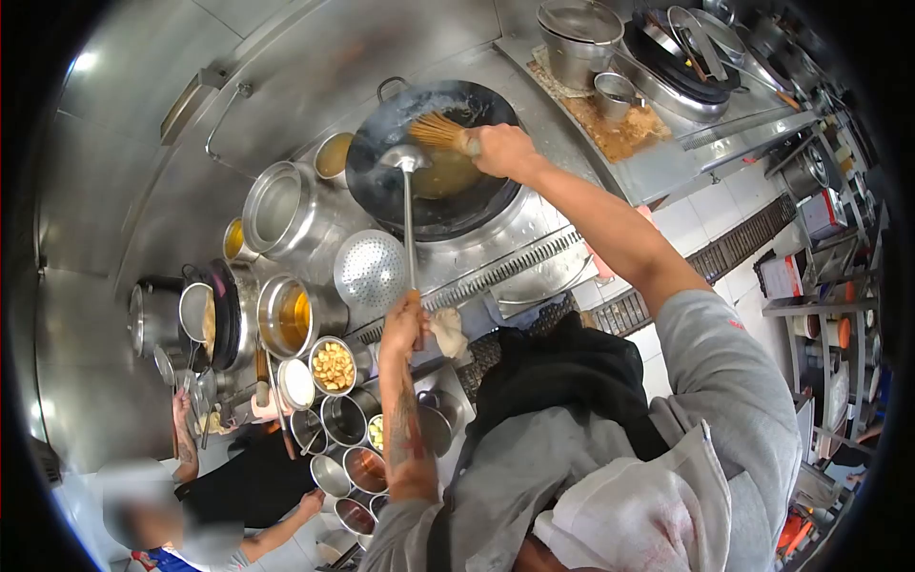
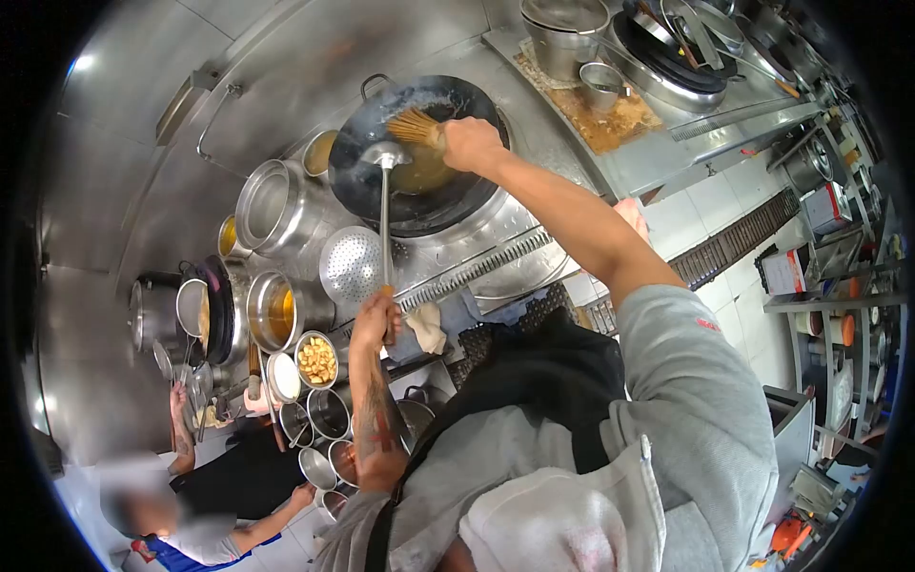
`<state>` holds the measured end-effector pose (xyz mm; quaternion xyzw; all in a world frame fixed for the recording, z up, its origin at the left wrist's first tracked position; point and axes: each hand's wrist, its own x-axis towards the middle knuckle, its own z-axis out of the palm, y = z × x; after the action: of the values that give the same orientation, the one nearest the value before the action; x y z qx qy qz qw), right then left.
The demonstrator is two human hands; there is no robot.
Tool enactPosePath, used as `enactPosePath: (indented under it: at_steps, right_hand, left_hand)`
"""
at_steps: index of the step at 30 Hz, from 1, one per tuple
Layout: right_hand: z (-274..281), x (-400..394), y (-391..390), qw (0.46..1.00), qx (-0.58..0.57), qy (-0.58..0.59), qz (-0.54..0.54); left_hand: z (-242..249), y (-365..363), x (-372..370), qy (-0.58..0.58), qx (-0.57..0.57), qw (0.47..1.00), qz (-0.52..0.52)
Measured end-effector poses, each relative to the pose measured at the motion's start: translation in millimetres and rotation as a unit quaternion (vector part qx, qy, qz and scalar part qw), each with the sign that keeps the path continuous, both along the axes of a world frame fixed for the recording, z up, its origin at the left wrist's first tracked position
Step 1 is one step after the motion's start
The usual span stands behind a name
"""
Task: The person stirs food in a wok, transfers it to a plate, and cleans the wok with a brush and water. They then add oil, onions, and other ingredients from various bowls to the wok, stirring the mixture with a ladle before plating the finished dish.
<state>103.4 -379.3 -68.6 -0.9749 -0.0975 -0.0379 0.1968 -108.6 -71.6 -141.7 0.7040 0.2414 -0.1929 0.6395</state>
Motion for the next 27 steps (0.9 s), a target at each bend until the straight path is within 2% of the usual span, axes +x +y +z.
enactPosePath:
  at_steps: [1,3,4,5,7,8,11,12,13,15,16,18,19,21,22,23,25,26,27]
  right_hand:
    - [2,-12,2,1.0,0.002,0.003,0.0]
    - [22,-38,6,0.996,0.054,-0.066,0.005]
    - [9,-40,3,0.992,0.08,-0.086,0.044]
    - [-2,-34,-4,0.992,0.088,-0.088,0.036]
    - [-12,-15,-18,1.0,-0.005,-0.004,-0.019]
    - [5,-22,-25,0.998,0.02,-0.047,-0.023]
    - [28,-63,-24,0.996,0.049,-0.068,0.011]
    - [15,-48,-39,0.999,0.027,-0.028,0.003]
    - [26,-39,-58,0.999,-0.034,0.005,-0.007]
    - [30,-31,-87,0.993,0.067,-0.054,-0.077]
    - [48,-35,-88,0.993,0.069,-0.065,-0.074]
    - [97,-85,-79,0.98,0.153,-0.119,-0.044]
    - [113,-102,-75,0.983,0.136,-0.125,0.017]
    - [97,-89,-72,0.98,0.143,-0.112,0.087]
    - [64,-47,-81,0.986,0.154,-0.06,0.031]
    - [84,-34,-103,0.995,0.084,0.048,-0.022]
    - [60,-20,-141,0.981,0.18,0.017,-0.07]
    - [58,-12,-155,0.982,0.18,0.007,-0.065]
    - [54,-7,-167,0.963,0.242,-0.092,-0.066]
  left_hand:
    - [12,-2,-2,0.003,0.002,1.0,0.0]
    - [57,-8,4,0.034,-0.125,0.992,-0.01]
    - [59,2,6,0.075,-0.257,0.963,0.004]
    - [58,3,5,0.076,-0.248,0.966,-0.003]
    - [58,6,0,0.062,-0.225,0.972,-0.009]
    - [63,1,-6,0.066,-0.263,0.963,-0.008]
    - [74,-11,-24,-0.001,-0.201,0.979,-0.034]
    - [82,-13,-30,-0.004,-0.205,0.979,-0.02]
    - [83,-15,-38,-0.009,-0.204,0.979,-0.023]
    - [89,-6,-49,-0.031,-0.172,0.985,-0.017]
    - [91,-3,-53,-0.034,-0.17,0.985,-0.003]
    - [95,-4,-59,-0.045,-0.161,0.986,-0.01]
    - [99,-7,-61,-0.049,-0.158,0.986,-0.024]
    - [110,-16,-66,-0.049,-0.154,0.986,-0.035]
    - [113,-17,-71,-0.047,-0.156,0.985,-0.049]
    - [112,-19,-76,-0.047,-0.162,0.984,-0.061]
    - [102,-14,-87,-0.065,-0.148,0.984,-0.077]
    - [82,-4,-85,-0.117,-0.046,0.988,-0.091]
    - [54,6,-80,-0.162,0.055,0.98,-0.098]
